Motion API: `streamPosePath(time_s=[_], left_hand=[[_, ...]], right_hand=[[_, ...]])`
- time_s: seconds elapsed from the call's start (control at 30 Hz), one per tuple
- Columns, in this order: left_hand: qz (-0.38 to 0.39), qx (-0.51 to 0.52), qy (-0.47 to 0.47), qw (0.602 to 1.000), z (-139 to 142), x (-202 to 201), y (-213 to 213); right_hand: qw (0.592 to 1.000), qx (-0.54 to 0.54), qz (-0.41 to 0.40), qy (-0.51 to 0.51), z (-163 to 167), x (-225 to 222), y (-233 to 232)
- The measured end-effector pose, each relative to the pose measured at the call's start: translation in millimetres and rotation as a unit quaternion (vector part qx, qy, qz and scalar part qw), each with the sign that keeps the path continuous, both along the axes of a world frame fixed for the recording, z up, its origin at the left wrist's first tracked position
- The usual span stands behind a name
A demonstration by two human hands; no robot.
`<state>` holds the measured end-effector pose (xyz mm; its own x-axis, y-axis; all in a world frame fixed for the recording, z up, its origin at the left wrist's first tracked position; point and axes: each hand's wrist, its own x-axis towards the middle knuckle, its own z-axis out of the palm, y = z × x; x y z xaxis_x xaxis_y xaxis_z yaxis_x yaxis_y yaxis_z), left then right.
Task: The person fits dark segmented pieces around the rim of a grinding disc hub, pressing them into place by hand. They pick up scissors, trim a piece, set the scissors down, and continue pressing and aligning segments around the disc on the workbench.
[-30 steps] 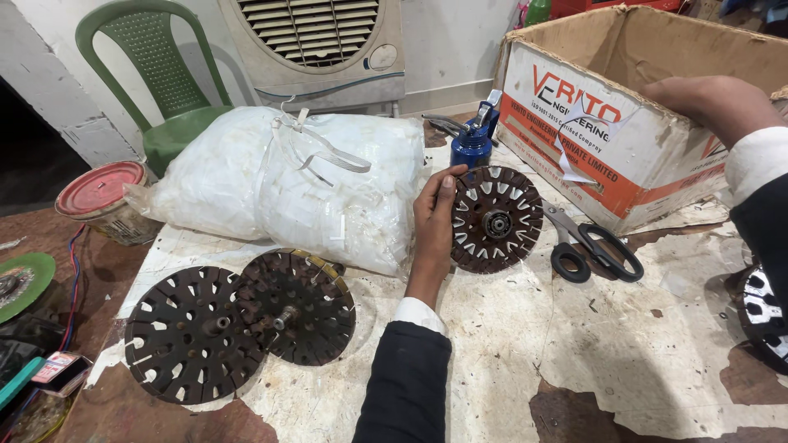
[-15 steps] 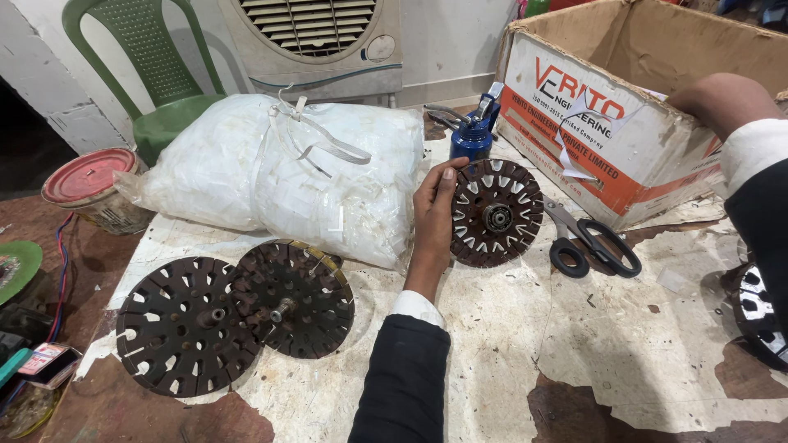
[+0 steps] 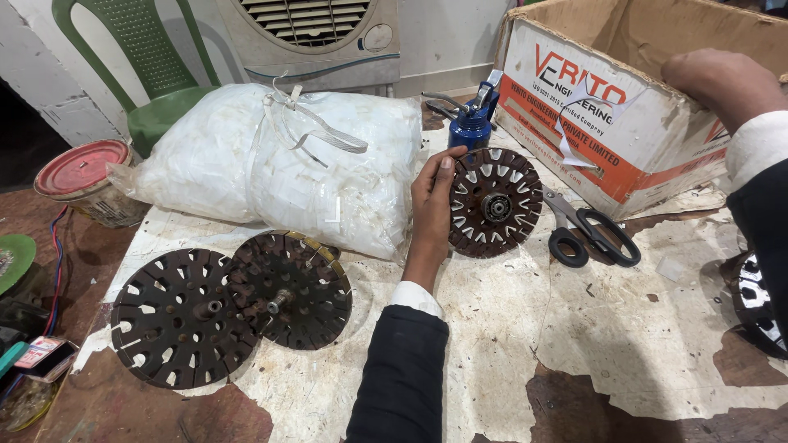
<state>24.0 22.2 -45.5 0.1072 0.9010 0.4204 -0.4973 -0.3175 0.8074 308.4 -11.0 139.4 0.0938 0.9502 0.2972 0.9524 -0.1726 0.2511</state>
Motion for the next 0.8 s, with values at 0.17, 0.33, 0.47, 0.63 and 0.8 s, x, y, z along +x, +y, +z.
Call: streamPosePath(time_s=[0.17, 0.33, 0.47, 0.63, 0.8], left_hand=[[0.008, 0.002, 0.005, 1.0, -0.3, 0.7, 2.2], [0.003, -0.005, 0.003, 1.0, -0.1, 1.0, 2.7], [0.004, -0.008, 0.004, 1.0, -1.0, 1.5, 3.3], [0.005, 0.001, -0.001, 1.0, -2.7, 2.2, 5.8], [0.0, -0.001, -0.008, 1.0, -4.2, 2.3, 6.9]], right_hand=[[0.998, -0.03, -0.038, 0.04, 6.0, -8.2, 6.5], [0.991, -0.071, -0.073, 0.086, 12.7, -15.1, 12.9], [0.987, -0.064, -0.107, 0.1, 13.3, -18.1, 12.8], [0.991, -0.056, -0.102, 0.065, 11.2, -16.3, 13.1], [0.993, -0.013, -0.062, 0.099, 9.3, -9.7, 14.7]])
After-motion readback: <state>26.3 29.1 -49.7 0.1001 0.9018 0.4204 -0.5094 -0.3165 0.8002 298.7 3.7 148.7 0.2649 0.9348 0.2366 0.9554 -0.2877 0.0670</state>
